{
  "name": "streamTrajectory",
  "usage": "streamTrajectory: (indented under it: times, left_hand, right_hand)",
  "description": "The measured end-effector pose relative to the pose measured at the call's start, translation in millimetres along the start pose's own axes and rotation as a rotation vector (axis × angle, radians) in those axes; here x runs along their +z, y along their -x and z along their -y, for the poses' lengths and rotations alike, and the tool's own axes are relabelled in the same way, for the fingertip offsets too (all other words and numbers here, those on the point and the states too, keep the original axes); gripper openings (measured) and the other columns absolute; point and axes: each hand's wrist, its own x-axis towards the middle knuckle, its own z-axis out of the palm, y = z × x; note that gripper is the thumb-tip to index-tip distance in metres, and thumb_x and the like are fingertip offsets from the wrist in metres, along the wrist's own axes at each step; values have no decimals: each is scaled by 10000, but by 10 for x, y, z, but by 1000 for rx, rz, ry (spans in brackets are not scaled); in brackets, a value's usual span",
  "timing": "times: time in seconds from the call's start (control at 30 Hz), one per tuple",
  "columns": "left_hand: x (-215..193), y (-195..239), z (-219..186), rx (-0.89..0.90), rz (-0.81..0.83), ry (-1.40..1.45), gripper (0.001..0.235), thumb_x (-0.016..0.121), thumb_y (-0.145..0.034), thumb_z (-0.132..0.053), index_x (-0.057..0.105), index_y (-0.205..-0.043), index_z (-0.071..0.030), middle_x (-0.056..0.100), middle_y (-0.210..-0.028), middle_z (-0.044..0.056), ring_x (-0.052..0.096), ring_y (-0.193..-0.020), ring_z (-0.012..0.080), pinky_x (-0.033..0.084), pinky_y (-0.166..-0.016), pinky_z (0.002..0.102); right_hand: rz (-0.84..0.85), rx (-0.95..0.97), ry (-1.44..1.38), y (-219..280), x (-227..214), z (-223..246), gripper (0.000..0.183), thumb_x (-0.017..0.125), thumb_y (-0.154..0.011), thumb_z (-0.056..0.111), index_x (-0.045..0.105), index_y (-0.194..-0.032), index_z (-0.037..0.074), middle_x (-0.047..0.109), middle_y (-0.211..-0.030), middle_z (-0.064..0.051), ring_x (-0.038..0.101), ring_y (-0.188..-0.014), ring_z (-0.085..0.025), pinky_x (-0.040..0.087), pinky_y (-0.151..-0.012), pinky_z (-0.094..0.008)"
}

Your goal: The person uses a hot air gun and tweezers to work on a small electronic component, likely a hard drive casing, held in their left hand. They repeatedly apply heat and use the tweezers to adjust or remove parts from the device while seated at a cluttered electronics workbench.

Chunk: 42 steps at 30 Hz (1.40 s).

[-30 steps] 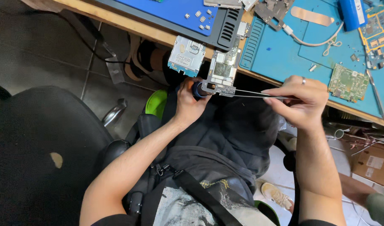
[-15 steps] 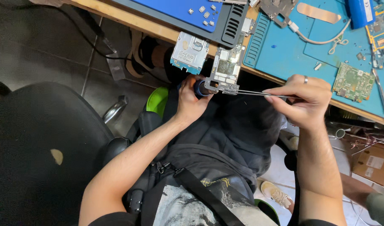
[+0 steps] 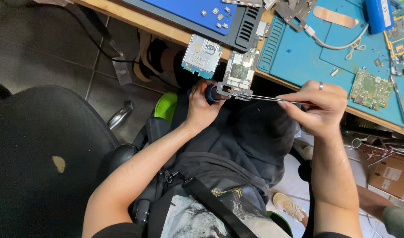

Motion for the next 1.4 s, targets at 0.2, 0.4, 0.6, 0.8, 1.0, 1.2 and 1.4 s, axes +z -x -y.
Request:
streamTrajectory:
  times: [0.2, 0.4, 0.6, 0.8, 1.0, 1.2, 1.4]
  left_hand:
    - [-5, -5, -24, -10, 1, -3, 468, 972, -818, -127, 666, -1169, -90, 705, -1145, 86, 723, -1103, 322, 564, -980, 415]
    - [-9, -12, -33, -13, 0, -23, 452, 962, -822, -148, 668, -1164, -109, 719, -1142, 77, 731, -1103, 322, 565, -987, 423]
    - [1, -16, -34, -12, -18, -8, 463, 978, -801, -133, 675, -1150, -121, 728, -1134, 62, 736, -1084, 312, 566, -980, 411]
    - [-20, -31, -60, 4, -23, -19, 418, 964, -808, -128, 679, -1114, -113, 723, -1102, 68, 727, -1057, 324, 551, -970, 421]
    - [-13, -16, -20, -4, -17, 10, 472, 966, -776, -74, 662, -1135, -108, 718, -1124, 73, 709, -1087, 324, 539, -980, 415]
    - [-61, -41, -94, -6, -19, 21, 422, 919, -794, -85, 653, -1121, -108, 715, -1087, 66, 701, -1058, 317, 533, -973, 412]
    - [-58, -36, -76, 14, -33, -3, 428, 947, -823, -159, 670, -1144, -111, 730, -1120, 65, 714, -1084, 319, 536, -1018, 427]
  right_hand:
    - [2, 21, -11, 0, 3, 23, 80, 923, -969, 60, 861, -999, 21, 536, -629, -34, 442, -586, -131, 325, -609, -274]
    - [2, 11, 20, -12, 1, 40, 73, 928, -971, 69, 865, -981, 33, 530, -626, -30, 431, -584, -130, 302, -607, -280]
    - [-22, 25, -29, 3, 8, 30, 70, 913, -975, 28, 857, -1007, 2, 512, -622, -37, 431, -595, -145, 329, -615, -284]
    - [-84, 104, -58, 21, 14, 34, 107, 931, -980, 11, 845, -1036, -17, 548, -671, -48, 457, -633, -141, 330, -632, -270]
    - [-183, 105, -7, -231, -4, 30, 89, 933, -1051, 21, 855, -1063, -19, 537, -691, -56, 428, -674, -140, 302, -678, -281]
    - [-226, 157, 8, -735, 164, 134, 73, 934, -1104, -43, 866, -1080, -33, 528, -753, -48, 413, -733, -119, 296, -735, -277]
    - [-200, 168, 20, -904, 248, 17, 52, 914, -1124, -5, 875, -1127, -38, 581, -800, -54, 419, -730, -100, 311, -711, -262]
